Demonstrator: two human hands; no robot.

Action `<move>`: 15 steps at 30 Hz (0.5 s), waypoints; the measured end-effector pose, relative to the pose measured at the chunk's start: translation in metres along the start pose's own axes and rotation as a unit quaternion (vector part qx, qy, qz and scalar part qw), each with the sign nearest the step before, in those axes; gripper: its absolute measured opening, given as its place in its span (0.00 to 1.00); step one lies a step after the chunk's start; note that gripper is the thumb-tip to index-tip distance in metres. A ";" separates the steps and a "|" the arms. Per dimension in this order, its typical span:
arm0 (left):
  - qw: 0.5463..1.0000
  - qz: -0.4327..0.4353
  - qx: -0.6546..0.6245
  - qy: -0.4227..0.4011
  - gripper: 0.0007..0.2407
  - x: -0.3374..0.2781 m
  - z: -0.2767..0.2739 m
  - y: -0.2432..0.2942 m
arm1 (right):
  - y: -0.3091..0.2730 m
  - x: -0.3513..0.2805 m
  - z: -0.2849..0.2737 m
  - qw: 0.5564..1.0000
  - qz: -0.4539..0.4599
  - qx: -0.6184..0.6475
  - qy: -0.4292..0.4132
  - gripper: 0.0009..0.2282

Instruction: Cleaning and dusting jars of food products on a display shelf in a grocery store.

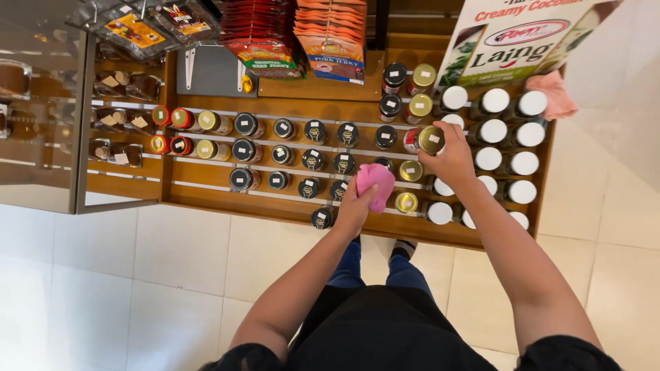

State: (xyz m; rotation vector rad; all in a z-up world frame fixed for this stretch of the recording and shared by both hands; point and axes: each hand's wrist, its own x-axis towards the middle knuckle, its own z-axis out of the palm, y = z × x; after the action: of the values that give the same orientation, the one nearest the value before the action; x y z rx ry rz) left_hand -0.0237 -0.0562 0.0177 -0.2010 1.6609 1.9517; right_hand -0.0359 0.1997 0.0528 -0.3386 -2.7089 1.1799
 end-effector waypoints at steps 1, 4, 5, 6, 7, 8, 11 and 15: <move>1.000 0.002 -0.003 -0.002 0.21 0.008 0.004 -0.003 | -0.011 -0.009 -0.012 1.000 -0.002 -0.003 0.002 0.30; 0.991 -0.074 -0.104 0.027 0.22 0.026 0.018 -0.009 | -0.045 -0.036 -0.047 0.999 -0.029 0.020 0.024 0.29; 0.987 -0.092 -0.126 0.026 0.22 0.028 0.023 -0.009 | -0.056 -0.047 -0.058 0.998 -0.036 0.050 0.034 0.29; 0.983 -0.110 -0.147 0.025 0.22 0.030 0.028 -0.010 | -0.066 -0.058 -0.067 0.995 -0.041 0.080 0.043 0.29; 0.983 -0.109 -0.149 0.024 0.22 0.026 0.033 -0.013 | -0.072 -0.070 -0.073 0.995 -0.042 0.079 0.045 0.29; 0.972 -0.108 -0.208 -0.021 0.21 0.024 0.038 -0.014 | -0.078 -0.079 -0.080 0.991 -0.041 0.117 0.045 0.29; 0.938 -0.135 -0.301 -0.106 0.21 0.009 0.059 -0.002 | -0.089 -0.106 -0.097 0.987 -0.043 0.149 0.041 0.29; 0.915 -0.179 -0.310 -0.187 0.21 -0.020 0.084 0.005 | -0.084 -0.140 -0.104 0.987 -0.037 0.154 0.040 0.32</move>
State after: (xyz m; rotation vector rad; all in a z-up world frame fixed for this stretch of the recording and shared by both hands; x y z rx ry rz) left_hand 0.0107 0.0166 0.0499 -0.3172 0.6721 2.0055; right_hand 0.1116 0.1790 0.1765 -0.2342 -2.3987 1.4989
